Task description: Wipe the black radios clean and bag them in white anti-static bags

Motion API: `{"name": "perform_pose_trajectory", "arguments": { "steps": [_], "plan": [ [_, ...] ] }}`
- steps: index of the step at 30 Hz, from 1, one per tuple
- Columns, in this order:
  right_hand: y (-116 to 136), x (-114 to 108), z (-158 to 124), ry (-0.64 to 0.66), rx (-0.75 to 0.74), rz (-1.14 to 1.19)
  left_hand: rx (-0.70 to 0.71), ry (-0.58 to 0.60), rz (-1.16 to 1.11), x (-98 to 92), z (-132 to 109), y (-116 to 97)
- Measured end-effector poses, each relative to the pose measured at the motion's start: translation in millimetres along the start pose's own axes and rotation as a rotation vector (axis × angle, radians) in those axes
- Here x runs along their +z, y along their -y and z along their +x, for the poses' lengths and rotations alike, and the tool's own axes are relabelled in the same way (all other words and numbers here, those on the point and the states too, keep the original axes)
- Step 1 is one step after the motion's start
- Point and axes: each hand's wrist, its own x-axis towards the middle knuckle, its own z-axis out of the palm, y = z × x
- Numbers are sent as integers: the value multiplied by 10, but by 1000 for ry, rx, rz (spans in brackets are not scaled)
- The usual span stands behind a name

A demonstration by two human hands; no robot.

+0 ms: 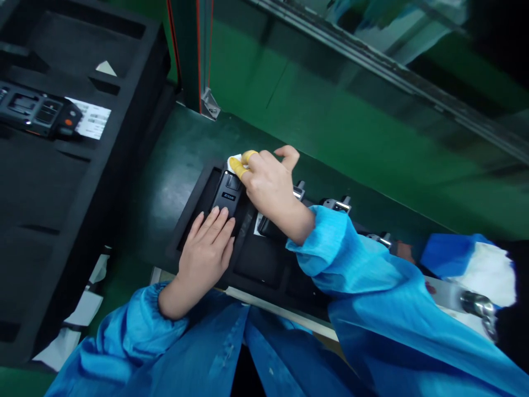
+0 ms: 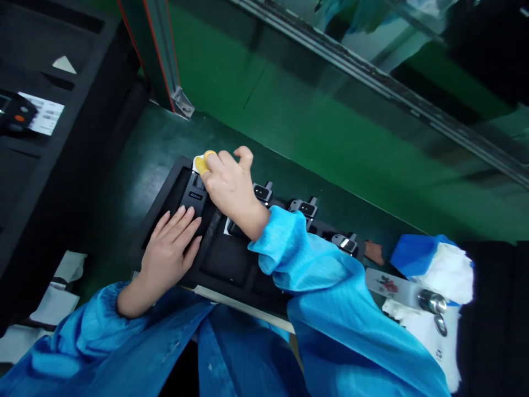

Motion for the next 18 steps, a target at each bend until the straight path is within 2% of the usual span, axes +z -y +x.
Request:
{"name": "perform_pose_trajectory", "arguments": {
  "steps": [3, 7, 11, 13, 18],
  "plan": [
    [-77, 32, -186, -33, 25, -9, -12, -5, -5, -12, 11, -9],
    [-204, 25, -411, 4, 149, 10, -14, -20, -13, -14, 13, -11],
    [-244, -7, -398, -10, 275, 54, -20, -4, -33, -2, -4, -5],
    [-186, -2, -320, -3, 254, 77, -20, 3, -36, 1, -9, -1],
    [-85, 78, -233, 57, 48, 97, -10, 2, -22, -7, -1, 4]
  ]
}}
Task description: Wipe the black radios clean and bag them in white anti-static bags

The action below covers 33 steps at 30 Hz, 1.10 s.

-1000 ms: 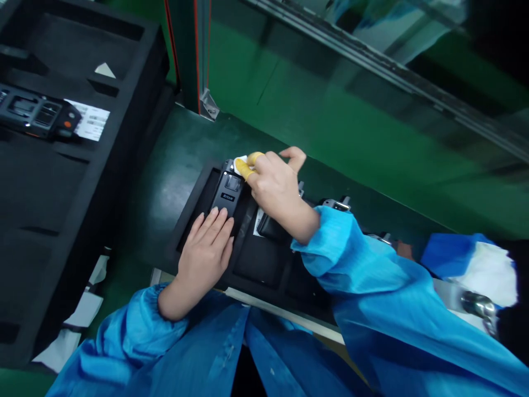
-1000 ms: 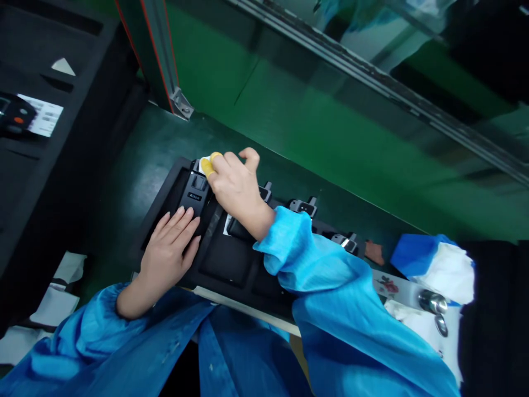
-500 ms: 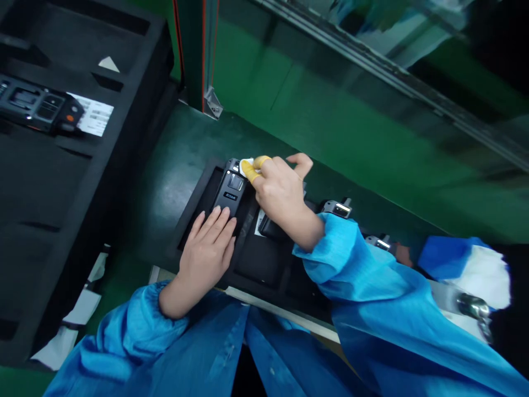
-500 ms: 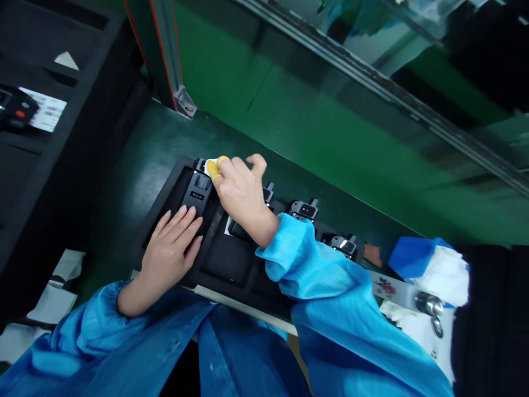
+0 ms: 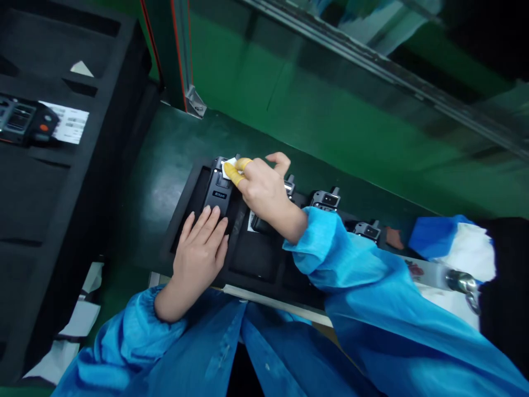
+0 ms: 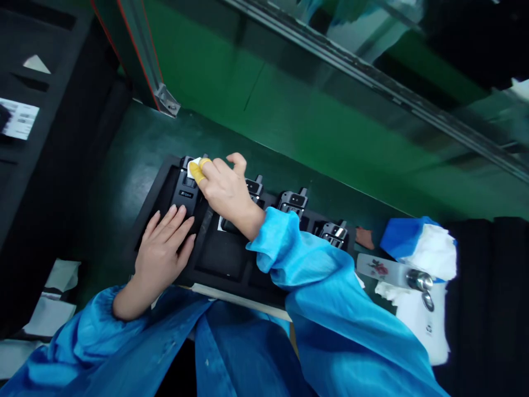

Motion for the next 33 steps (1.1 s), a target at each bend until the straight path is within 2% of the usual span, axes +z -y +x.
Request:
{"name": "perform_pose_trajectory", "arguments": {
  "steps": [2, 5, 8, 10, 13, 16, 22, 26, 29, 33],
  "plan": [
    [-79, 14, -46, -4, 14, -11, 3, -4, -7, 0, 0, -1],
    [-223, -27, -110, -49, 112, -19, -5, -9, -26, 8, -4, -4],
    [-194, -102, -96, -104, 137, 4, -14, -12, -35, 18, -4, -5],
    [-57, -128, -60, -117, 69, 30, -4, -19, -27, 23, -2, -6],
    [187, -112, -28, -125, -111, 39, 13, -47, -33, 33, -4, -3],
    [292, -80, -80, -158, -246, 12, -8, -74, -66, 46, -16, 2],
    [169, -101, -292, -125, -291, 28, -24, -82, -81, 52, -23, 1],
    [278, -77, -203, -124, -255, 41, -15, -91, -81, 56, -19, -2],
    [363, -78, -135, -62, -247, 111, -25, -97, -85, 53, -21, 0],
    [304, -133, -230, 41, -170, 99, -32, -58, -91, 41, -21, -1]
  ]
}}
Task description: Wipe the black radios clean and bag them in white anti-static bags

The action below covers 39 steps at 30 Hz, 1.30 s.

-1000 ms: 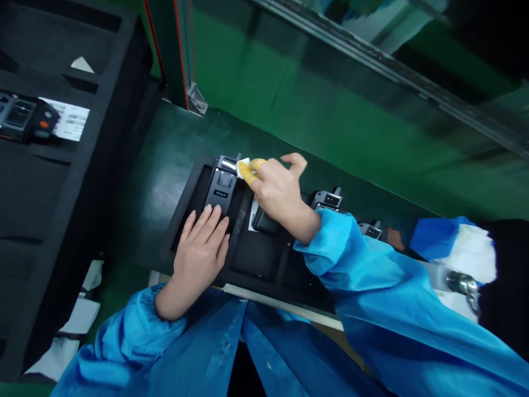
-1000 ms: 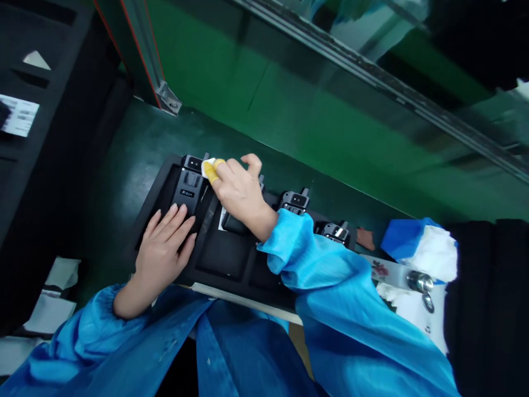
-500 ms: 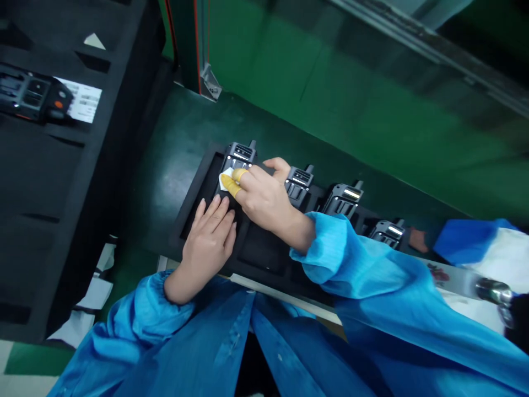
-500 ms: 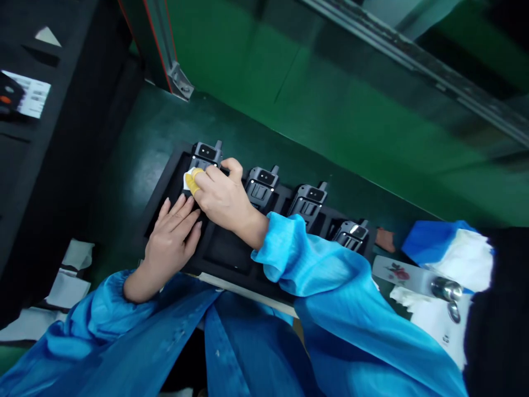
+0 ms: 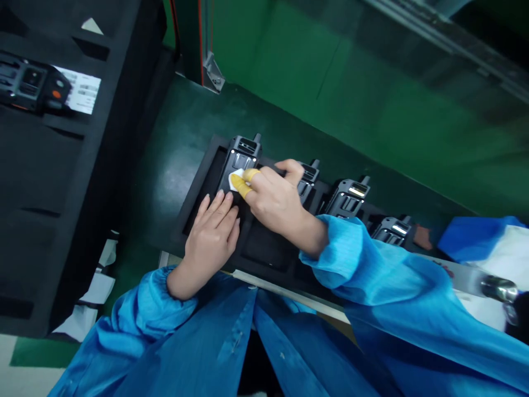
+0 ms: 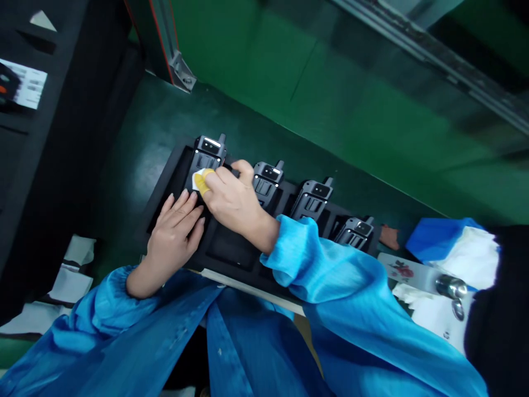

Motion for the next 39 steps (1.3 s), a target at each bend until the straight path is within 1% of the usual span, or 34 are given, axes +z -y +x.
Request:
{"name": "perform_pose_trajectory", "arguments": {
  "steps": [2, 4, 6, 9, 11, 14, 19, 21, 23, 25, 27, 29, 31, 33, 35, 37, 39],
  "plan": [
    [-20, -15, -42, 37, 72, -14, -4, 10, -5, 2, -1, 0],
    [-3, -9, -18, 50, 102, -4, -17, 5, -11, 11, -6, 2],
    [37, 9, 49, 45, 78, 8, -33, -5, -17, 21, -12, 7],
    [74, 24, 103, 7, 0, 2, -26, -6, -20, 21, -12, 13],
    [62, 24, 58, -29, -29, -19, -15, -1, -9, 12, -5, 13],
    [19, 27, -79, -62, -10, -38, -8, 1, 16, 1, 3, 12],
    [-14, 28, -246, -16, 100, -47, -5, 4, -15, 11, -14, 33],
    [-38, -13, -315, -17, 186, -54, -4, 2, -13, 17, -20, 41],
    [-98, -91, -429, -65, 303, -46, -11, 0, 1, 22, -21, 47],
    [-210, -197, -610, -136, 436, -33, -23, 7, 5, 26, -21, 57],
    [-375, -309, -860, -201, 558, -37, -28, 12, -4, 27, -25, 75],
    [-566, -417, -1172, -254, 660, -82, -19, 7, -22, 25, -34, 102],
    [-735, -524, -1528, -342, 747, -183, 10, -11, -28, 19, -40, 132],
    [-836, -633, -1897, -407, 836, -296, 58, -32, -13, 16, -36, 160],
    [-842, -731, -2248, -403, 936, -355, 98, -46, 4, 17, -18, 179],
    [-769, -790, -2563, -329, 1022, -343, 124, -61, 11, 15, 5, 184],
    [-661, -793, -2842, -270, 1074, -313, 142, -105, 17, 1, 23, 181]
  ]
}}
